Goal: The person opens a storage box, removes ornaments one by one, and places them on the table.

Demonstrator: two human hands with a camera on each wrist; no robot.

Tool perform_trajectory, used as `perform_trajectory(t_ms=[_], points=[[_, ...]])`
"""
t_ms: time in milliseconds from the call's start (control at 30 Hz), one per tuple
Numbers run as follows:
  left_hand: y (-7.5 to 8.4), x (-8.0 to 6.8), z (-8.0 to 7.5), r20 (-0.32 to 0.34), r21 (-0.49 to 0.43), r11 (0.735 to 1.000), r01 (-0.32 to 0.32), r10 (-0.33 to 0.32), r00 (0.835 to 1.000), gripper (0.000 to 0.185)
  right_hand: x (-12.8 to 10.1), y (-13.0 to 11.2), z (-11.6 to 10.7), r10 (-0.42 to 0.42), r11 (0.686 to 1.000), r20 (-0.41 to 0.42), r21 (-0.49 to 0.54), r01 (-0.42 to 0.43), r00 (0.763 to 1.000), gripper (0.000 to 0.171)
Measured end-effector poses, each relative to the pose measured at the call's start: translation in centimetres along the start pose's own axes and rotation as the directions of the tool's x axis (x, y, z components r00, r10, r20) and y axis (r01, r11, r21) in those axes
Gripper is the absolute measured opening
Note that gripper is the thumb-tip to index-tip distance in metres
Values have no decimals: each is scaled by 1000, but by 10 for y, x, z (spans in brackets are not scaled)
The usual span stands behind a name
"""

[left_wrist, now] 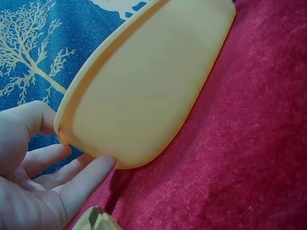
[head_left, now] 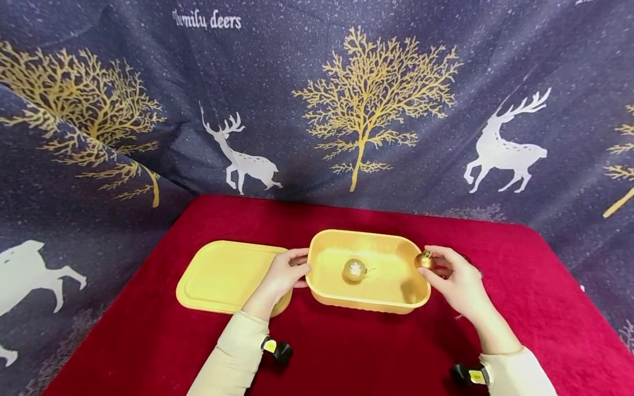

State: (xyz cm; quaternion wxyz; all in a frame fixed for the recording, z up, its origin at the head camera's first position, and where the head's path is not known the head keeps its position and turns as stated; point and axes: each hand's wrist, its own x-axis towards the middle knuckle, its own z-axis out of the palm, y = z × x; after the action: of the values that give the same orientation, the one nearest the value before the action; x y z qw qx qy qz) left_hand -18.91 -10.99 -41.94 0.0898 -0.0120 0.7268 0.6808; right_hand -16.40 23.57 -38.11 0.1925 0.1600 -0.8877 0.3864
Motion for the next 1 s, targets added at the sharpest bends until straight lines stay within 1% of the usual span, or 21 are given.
perform_trajectory(t_ms=[133, 267, 400, 567, 667, 767, 933, 1000], points=[[-1, 1, 0, 5, 1, 1000, 3, -3, 1000, 48, -4, 8, -7, 47, 998, -14, -39, -48, 999, 45], [-2, 1, -1, 6, 4, 1000, 3, -3, 1000, 48, -8, 15, -12, 84, 995, -17, -49, -85, 996, 45], [-2, 0, 0, 3, 5, 1000, 1, -1, 1000, 47, -12, 19, -17, 103, 993, -34, -58, -105, 994, 44], [0, 0, 1, 1, 8, 1000, 4, -4, 1000, 48, -17, 26, -24, 122, 986, -52, -108, -127, 991, 43], [0, 1, 1, 1, 5, 1000, 8, -8, 1000, 48, -19, 31, -28, 131, 983, -61, -121, -138, 989, 42], [0, 1, 0, 0, 2, 1000, 9, -9, 1000, 48, -20, 35, -32, 146, 980, -66, -127, -154, 987, 36], [0, 1, 0, -1, 7, 1000, 9, -9, 1000, 47, -23, 42, -40, 172, 964, -89, -192, -186, 981, 24], [0, 1, 0, 0, 9, 1000, 8, -8, 1000, 46, -24, 44, -43, 178, 958, -97, -211, -195, 979, 23]])
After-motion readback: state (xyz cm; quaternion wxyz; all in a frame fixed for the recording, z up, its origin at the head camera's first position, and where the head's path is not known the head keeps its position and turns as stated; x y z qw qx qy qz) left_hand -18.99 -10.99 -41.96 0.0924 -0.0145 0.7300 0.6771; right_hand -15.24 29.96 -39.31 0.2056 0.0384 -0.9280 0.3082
